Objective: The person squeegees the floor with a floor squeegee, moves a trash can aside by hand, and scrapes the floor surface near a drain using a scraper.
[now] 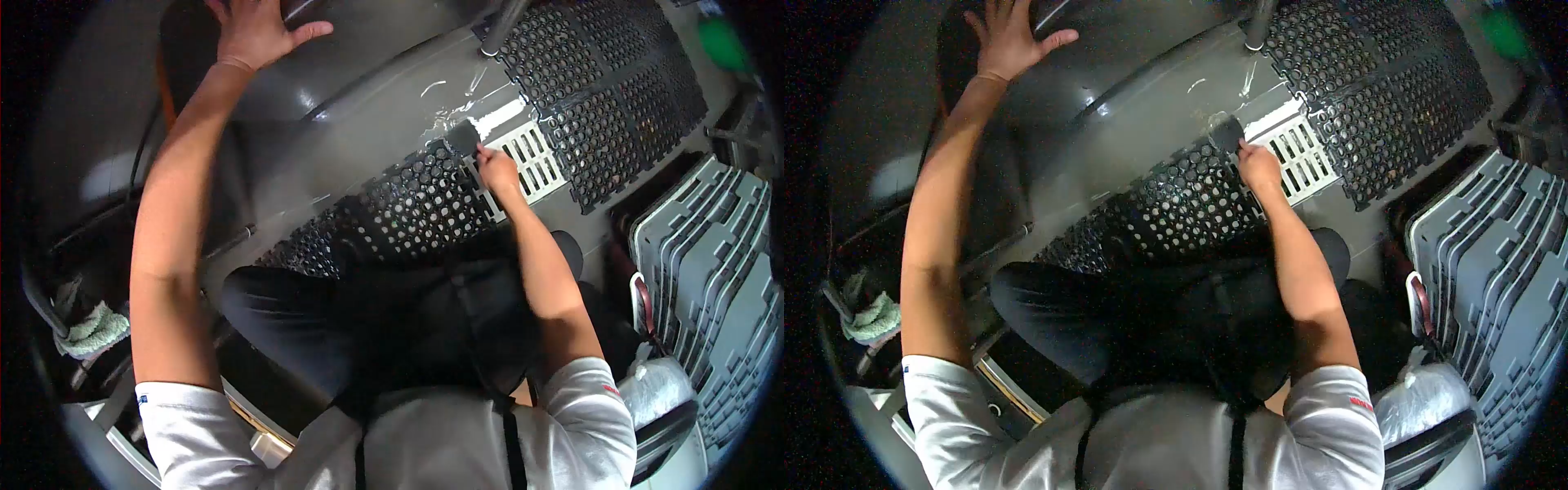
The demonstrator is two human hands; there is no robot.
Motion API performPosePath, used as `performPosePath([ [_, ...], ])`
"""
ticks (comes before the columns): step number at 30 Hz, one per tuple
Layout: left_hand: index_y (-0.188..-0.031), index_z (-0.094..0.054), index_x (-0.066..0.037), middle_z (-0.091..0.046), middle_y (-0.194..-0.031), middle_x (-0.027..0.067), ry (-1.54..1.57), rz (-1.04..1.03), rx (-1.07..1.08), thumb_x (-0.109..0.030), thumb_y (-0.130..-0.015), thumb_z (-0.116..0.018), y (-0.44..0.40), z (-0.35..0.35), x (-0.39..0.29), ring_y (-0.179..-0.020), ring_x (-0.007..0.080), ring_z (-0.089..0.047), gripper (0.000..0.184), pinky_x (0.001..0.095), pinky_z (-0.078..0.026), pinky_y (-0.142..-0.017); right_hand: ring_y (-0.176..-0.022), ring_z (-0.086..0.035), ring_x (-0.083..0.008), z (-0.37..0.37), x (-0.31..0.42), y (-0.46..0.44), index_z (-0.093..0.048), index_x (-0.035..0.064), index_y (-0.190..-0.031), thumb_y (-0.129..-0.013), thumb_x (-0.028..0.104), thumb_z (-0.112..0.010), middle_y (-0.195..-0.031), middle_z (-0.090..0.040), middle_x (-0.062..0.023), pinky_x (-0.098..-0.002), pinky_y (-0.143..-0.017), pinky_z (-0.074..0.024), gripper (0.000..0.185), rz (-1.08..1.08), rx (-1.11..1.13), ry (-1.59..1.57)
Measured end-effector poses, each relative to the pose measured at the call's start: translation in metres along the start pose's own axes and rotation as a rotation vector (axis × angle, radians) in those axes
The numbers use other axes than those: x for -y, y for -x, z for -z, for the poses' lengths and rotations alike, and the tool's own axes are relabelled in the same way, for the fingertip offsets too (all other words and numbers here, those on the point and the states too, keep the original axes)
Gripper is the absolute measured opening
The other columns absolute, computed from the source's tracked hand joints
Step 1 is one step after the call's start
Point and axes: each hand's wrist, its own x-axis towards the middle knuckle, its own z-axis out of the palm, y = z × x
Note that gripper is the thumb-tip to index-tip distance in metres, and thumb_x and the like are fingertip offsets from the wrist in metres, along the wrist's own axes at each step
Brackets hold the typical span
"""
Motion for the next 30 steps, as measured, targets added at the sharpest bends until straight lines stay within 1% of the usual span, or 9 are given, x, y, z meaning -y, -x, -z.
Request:
performPosePath([
  [2,-0.156,-0.007,-0.012,-0.008,-0.157,0.0317,0.007,0.001,-0.004,-0.087,-0.059,-0.062,0.002,0.000,0.001,-0.145,0.0513,-0.005,0.135,0.0708,0.001,-0.111,-0.101,-0.064,-0.0387,-0.006,0.018,-0.021,-0.070,0.0208,-0.118,-0.094,0.031,-0.050,-0.105,-0.068,-0.0202,-0.0460,-0.090,-0.0506,0.033,-0.024,-0.009,0.044],
  [7,-0.156,-0.008,-0.012,-0.012,-0.156,0.0312,0.053,0.006,-0.014,-0.086,-0.057,-0.064,-0.001,0.000,0.000,-0.145,0.0510,-0.007,0.136,0.0691,0.000,-0.112,-0.100,-0.065,-0.0390,0.002,-0.027,0.002,-0.068,0.0239,-0.121,-0.093,0.029,-0.052,-0.108,-0.067,-0.0194,-0.0459,-0.090,-0.0510,0.033,0.057,0.033,0.026],
  [9,-0.156,-0.008,-0.012,-0.012,-0.156,0.0307,0.052,0.016,-0.015,-0.085,-0.057,-0.065,0.000,-0.004,0.001,-0.145,0.0506,-0.008,0.136,0.0687,-0.001,-0.113,-0.098,-0.065,-0.0401,0.007,-0.001,0.002,-0.069,0.0209,-0.120,-0.092,0.029,-0.053,-0.105,-0.068,-0.0208,-0.0455,-0.089,-0.0516,0.033,-0.018,0.025,0.089],
  [14,-0.156,-0.009,-0.013,-0.013,-0.157,0.0299,0.016,0.025,-0.028,-0.085,-0.058,-0.066,0.002,0.000,0.000,-0.145,0.0496,-0.009,0.135,0.0684,-0.002,-0.113,-0.096,-0.065,-0.0410,0.009,0.018,-0.021,-0.069,0.0202,-0.119,-0.092,0.032,-0.057,-0.101,-0.068,-0.0214,-0.0468,-0.088,-0.0514,0.032,0.054,0.005,0.096],
  [17,-0.156,-0.010,-0.012,-0.014,-0.156,0.0300,0.033,0.017,-0.046,-0.085,-0.058,-0.065,0.001,-0.008,0.003,-0.145,0.0499,-0.009,0.134,0.0684,-0.002,-0.113,-0.100,-0.065,-0.0396,0.022,-0.028,-0.002,-0.069,0.0227,-0.120,-0.092,0.032,-0.056,-0.105,-0.068,-0.0205,-0.0457,-0.091,-0.0508,0.032,0.065,0.074,0.146],
  [21,-0.156,-0.011,-0.012,-0.015,-0.156,0.0303,0.035,-0.022,-0.080,-0.084,-0.059,-0.065,-0.002,-0.005,0.002,-0.144,0.0504,-0.011,0.133,0.0682,-0.002,-0.113,-0.100,-0.066,-0.0384,0.010,0.016,-0.039,-0.071,0.0226,-0.116,-0.090,0.032,-0.059,-0.104,-0.069,-0.0191,-0.0465,-0.091,-0.0514,0.030,0.012,0.054,0.188],
  [23,-0.156,-0.011,-0.012,-0.016,-0.156,0.0304,0.013,-0.025,-0.093,-0.083,-0.059,-0.066,0.001,-0.005,0.004,-0.144,0.0505,-0.012,0.132,0.0680,-0.003,-0.113,-0.100,-0.067,-0.0373,0.015,0.018,-0.073,-0.072,0.0194,-0.112,-0.084,0.036,-0.068,-0.105,-0.069,-0.0198,-0.0448,-0.091,-0.0519,0.033,0.141,0.080,0.218],
  [25,-0.156,-0.012,-0.012,-0.017,-0.155,0.0304,0.019,0.008,-0.068,-0.082,-0.060,-0.067,0.000,-0.004,0.000,-0.144,0.0505,-0.013,0.132,0.0677,-0.003,-0.113,-0.100,-0.067,-0.0345,0.055,0.022,-0.073,-0.073,0.0155,-0.107,-0.078,0.039,-0.075,-0.104,-0.071,-0.0176,-0.0435,-0.090,-0.0527,0.037,0.129,-0.016,0.271],
  [30,-0.156,-0.011,-0.012,-0.018,-0.156,0.0300,0.058,-0.014,-0.081,-0.082,-0.060,-0.067,0.000,-0.010,0.002,-0.144,0.0503,-0.013,0.132,0.0678,-0.004,-0.113,-0.095,-0.069,-0.0308,0.127,0.022,-0.099,-0.073,0.0090,-0.095,-0.071,0.028,-0.084,-0.099,-0.072,-0.0145,-0.0414,-0.085,-0.0536,0.032,0.217,0.079,0.355],
])
